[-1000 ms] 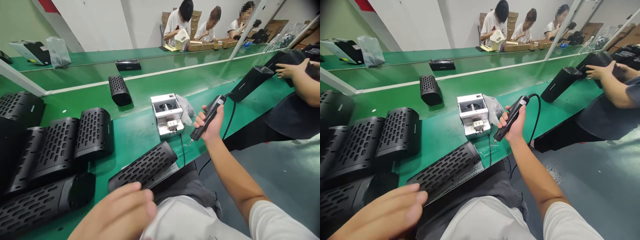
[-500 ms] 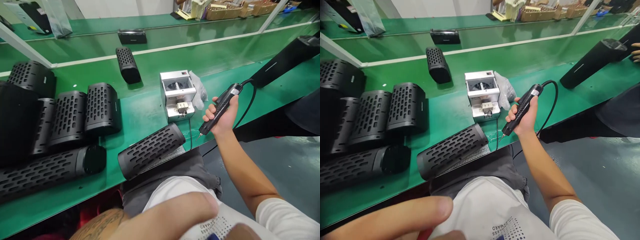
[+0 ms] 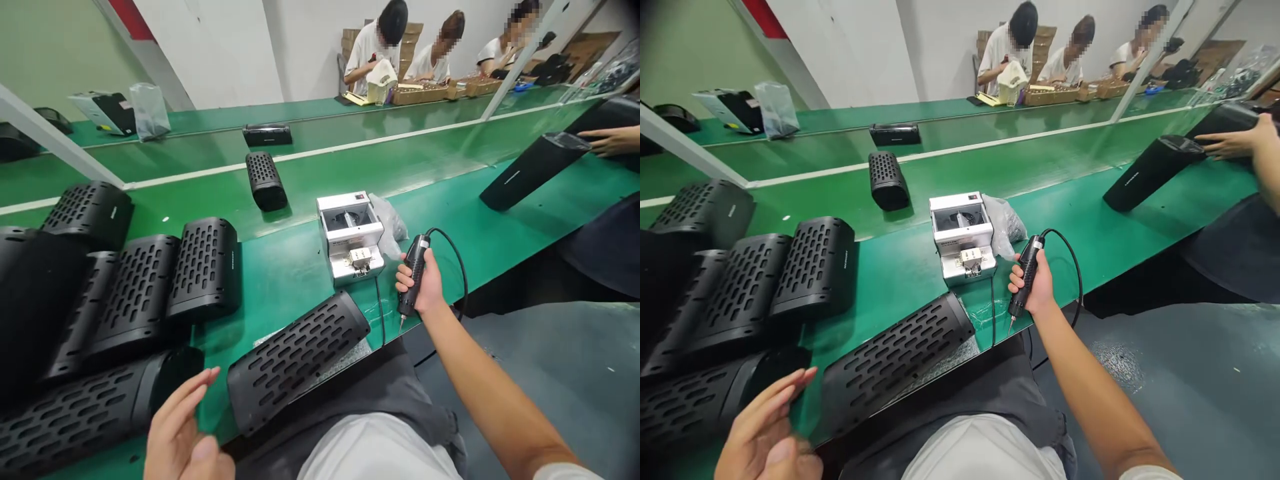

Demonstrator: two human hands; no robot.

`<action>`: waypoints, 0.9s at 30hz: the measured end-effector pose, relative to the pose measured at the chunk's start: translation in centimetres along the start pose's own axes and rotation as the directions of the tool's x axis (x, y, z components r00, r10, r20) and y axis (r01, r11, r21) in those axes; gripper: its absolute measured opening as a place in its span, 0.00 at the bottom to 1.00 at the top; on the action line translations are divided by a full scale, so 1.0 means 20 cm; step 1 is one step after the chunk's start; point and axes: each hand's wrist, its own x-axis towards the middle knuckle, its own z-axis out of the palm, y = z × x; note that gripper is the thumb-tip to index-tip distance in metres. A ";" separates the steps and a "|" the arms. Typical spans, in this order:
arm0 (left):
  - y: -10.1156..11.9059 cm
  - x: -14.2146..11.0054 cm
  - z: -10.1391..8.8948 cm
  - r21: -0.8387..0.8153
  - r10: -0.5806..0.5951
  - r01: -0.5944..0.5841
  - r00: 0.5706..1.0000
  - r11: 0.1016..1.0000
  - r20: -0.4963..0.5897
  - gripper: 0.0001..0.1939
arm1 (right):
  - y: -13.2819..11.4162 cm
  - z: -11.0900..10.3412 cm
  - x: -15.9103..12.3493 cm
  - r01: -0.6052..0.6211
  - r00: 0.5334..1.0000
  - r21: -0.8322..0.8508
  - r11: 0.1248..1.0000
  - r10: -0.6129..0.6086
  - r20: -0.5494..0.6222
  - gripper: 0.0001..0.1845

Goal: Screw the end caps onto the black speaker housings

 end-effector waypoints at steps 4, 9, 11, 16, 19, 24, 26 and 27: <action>-0.09 -0.11 0.04 -0.078 -0.107 0.098 0.986 0.992 -0.126 0.28 | 0.01 -0.03 0.01 -0.030 1.000 0.047 0.998 0.030 -0.003 0.33; -0.09 -0.11 0.12 0.032 -0.031 0.038 0.983 0.999 -0.180 0.32 | -0.01 -0.02 0.01 -0.047 0.999 0.066 0.997 0.048 -0.022 0.33; -0.09 -0.11 0.13 0.063 0.009 0.001 0.987 0.998 -0.163 0.31 | -0.01 -0.01 0.01 -0.042 0.998 0.069 0.997 0.045 -0.032 0.33; -0.09 -0.11 0.14 0.054 0.021 -0.008 0.973 0.998 -0.229 0.28 | 0.01 0.00 0.01 -0.010 0.998 0.067 0.998 0.014 -0.063 0.34; -0.08 -0.11 0.14 0.021 0.019 -0.016 0.983 1.000 -0.181 0.34 | 0.02 0.01 0.01 0.021 0.996 0.038 0.999 -0.017 -0.087 0.34; -0.07 -0.12 0.12 -0.058 -0.035 0.039 0.997 0.998 0.075 0.49 | -0.06 0.16 -0.07 0.184 0.979 -0.059 0.981 -0.189 -0.078 0.38; -0.08 -0.13 0.11 -0.041 -0.013 0.018 0.992 0.999 0.122 0.51 | -0.13 0.32 -0.12 0.372 0.926 -0.128 0.919 -0.377 -0.013 0.41; -0.09 -0.13 0.11 -0.025 0.000 0.003 0.992 1.000 0.129 0.53 | -0.16 0.41 -0.15 0.475 0.879 -0.160 0.865 -0.476 0.039 0.42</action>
